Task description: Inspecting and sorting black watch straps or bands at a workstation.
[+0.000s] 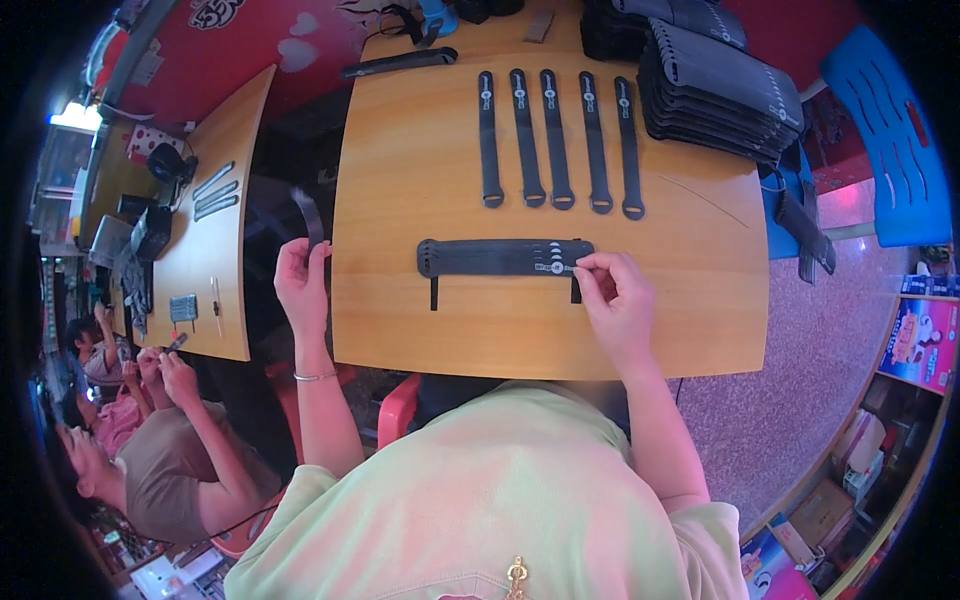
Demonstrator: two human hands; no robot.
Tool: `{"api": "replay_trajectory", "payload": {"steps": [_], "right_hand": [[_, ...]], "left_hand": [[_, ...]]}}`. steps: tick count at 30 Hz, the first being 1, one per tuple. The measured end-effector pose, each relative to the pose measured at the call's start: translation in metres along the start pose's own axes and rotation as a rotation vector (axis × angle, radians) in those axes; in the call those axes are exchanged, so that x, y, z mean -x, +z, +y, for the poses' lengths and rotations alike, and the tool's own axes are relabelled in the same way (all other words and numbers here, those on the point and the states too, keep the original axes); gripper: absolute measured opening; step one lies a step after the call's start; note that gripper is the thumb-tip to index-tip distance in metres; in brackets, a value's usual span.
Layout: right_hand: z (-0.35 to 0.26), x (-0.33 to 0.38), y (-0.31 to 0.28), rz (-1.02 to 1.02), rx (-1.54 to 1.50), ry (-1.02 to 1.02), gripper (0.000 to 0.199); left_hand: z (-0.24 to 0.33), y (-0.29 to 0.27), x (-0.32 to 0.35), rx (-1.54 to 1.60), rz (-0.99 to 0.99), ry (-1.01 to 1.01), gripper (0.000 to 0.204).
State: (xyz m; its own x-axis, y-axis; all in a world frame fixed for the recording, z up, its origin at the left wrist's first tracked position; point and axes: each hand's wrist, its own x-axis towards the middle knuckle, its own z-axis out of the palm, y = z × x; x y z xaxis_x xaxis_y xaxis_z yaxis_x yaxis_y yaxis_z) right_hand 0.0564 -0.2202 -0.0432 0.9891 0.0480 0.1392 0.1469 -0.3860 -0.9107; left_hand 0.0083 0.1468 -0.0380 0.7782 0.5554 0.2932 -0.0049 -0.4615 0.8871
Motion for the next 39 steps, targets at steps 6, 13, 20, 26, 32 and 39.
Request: {"api": "replay_trajectory", "payload": {"steps": [6,13,20,26,32,39], "right_hand": [[-0.014,0.002,-0.001,-0.142,-0.086,-0.029,0.029],[-0.031,-0.005,-0.006,-0.257,-0.78,0.161,0.055],[-0.013,0.006,-0.026,-0.346,-0.69,0.248,0.011],[-0.008,0.01,-0.027,-0.341,-0.371,0.363,0.015],[-0.003,0.01,-0.025,-0.354,-0.263,0.263,0.016],[0.001,0.006,-0.017,-0.252,-0.368,0.323,0.016]], "left_hand": [[0.061,0.02,0.026,0.13,-0.206,0.097,0.01],[0.092,0.052,0.048,0.157,-0.587,0.142,0.013],[0.084,0.056,0.058,0.144,-0.678,0.071,0.013],[0.066,0.052,0.06,0.261,-0.796,-0.177,0.017],[0.057,0.052,0.061,0.368,-0.781,-0.421,0.02],[0.045,0.053,0.055,0.275,-0.525,-0.546,0.015]]}}
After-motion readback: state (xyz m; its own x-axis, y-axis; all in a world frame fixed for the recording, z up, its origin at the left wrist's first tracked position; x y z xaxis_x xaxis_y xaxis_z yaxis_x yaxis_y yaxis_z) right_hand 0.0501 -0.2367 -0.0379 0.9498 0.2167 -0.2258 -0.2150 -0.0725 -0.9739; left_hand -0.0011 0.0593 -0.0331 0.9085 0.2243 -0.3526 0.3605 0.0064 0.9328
